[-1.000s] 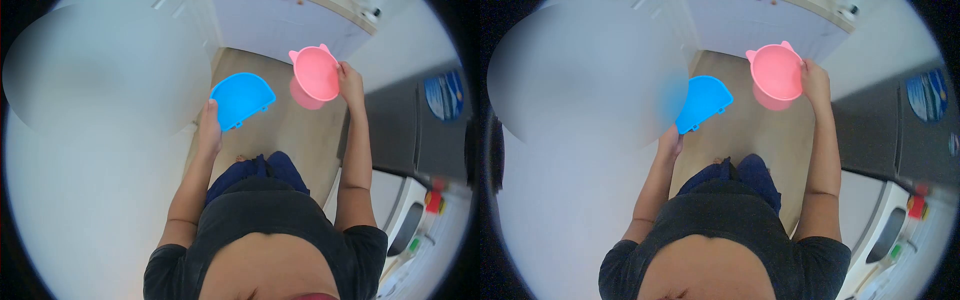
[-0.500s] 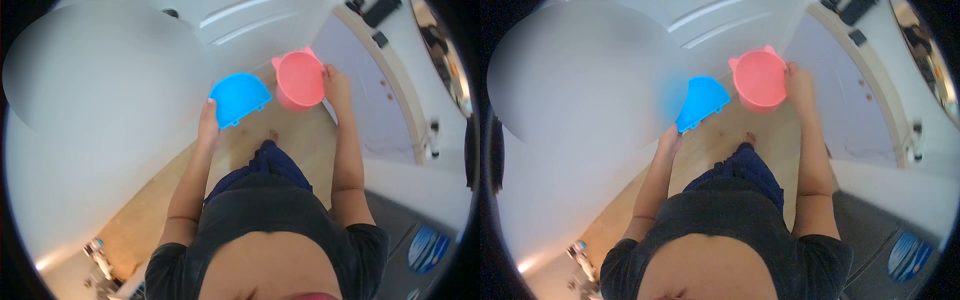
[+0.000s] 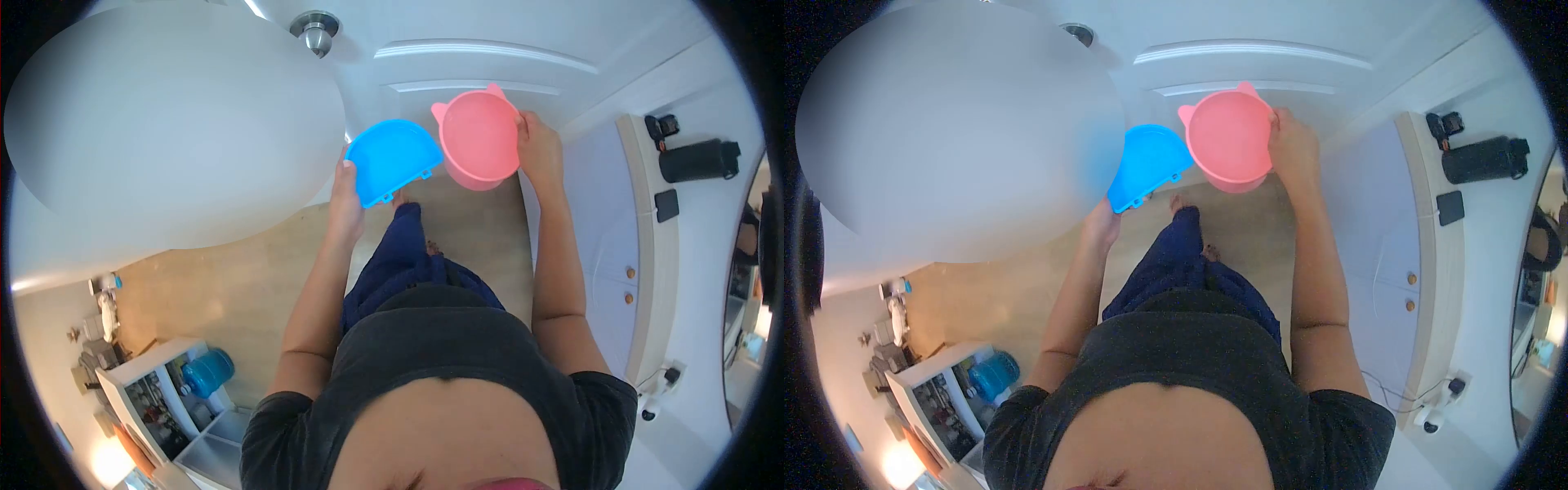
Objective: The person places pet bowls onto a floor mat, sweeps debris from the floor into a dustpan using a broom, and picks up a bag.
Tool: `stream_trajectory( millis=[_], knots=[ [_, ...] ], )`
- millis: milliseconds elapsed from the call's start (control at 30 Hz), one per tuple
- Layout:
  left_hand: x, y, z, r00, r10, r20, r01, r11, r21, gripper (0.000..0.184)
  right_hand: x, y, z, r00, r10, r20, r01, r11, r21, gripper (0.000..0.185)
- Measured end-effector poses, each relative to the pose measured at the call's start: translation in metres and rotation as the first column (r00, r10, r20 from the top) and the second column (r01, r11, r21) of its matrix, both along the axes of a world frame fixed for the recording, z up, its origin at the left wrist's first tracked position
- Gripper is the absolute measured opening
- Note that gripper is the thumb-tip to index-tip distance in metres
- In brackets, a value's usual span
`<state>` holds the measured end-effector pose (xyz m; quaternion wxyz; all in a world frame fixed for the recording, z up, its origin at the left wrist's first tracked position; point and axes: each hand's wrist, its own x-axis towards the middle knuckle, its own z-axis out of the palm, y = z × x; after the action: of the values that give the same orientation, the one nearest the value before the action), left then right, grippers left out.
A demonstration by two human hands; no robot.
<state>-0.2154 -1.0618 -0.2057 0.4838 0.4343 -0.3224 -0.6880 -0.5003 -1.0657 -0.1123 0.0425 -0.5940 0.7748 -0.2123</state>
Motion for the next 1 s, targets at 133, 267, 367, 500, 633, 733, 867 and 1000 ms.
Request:
stream_trajectory(
  millis=[133,267,367,500,633,733,867,1000],
  knots=[
    [-0.010,-0.008,0.002,0.998,0.046,0.042,-0.046,0.999,-0.008,0.055,-0.011,-0.023,-0.018,0.998,0.053,0.019,-0.053,0.999,0.004,0.028],
    [-0.026,-0.006,0.006,0.994,0.097,0.046,-0.098,0.995,0.017,0.052,-0.018,-0.032,-0.016,0.992,0.123,0.007,-0.123,0.992,-0.003,0.027],
    [-0.027,-0.010,0.001,0.993,0.106,0.048,-0.108,0.994,0.035,0.050,-0.014,-0.042,-0.024,0.989,0.146,-0.011,-0.145,0.988,0.057,0.026],
    [-0.037,-0.019,-0.001,0.990,0.130,0.052,-0.132,0.991,0.029,0.049,-0.022,-0.050,-0.024,0.986,0.169,-0.016,-0.169,0.986,0.004,0.025],
    [-0.038,-0.036,-0.004,0.987,0.148,0.065,-0.152,0.987,0.057,0.047,-0.018,-0.074,-0.030,0.982,0.188,0.020,-0.189,0.982,0.030,0.025],
    [-0.039,-0.057,-0.011,0.986,0.145,0.080,-0.150,0.987,0.055,0.046,-0.019,-0.099,-0.043,0.986,0.161,0.045,-0.163,0.985,0.057,0.025],
    [-0.036,-0.059,0.002,0.981,0.159,0.107,-0.164,0.986,0.042,0.045,-0.017,-0.108,-0.037,0.981,0.194,0.032,-0.195,0.980,0.045,0.028],
    [-0.042,-0.072,-0.003,0.980,0.173,0.099,-0.178,0.983,0.044,0.045,-0.020,-0.127,-0.043,0.977,0.208,0.040,-0.209,0.978,0.017,0.023]
  ],
)
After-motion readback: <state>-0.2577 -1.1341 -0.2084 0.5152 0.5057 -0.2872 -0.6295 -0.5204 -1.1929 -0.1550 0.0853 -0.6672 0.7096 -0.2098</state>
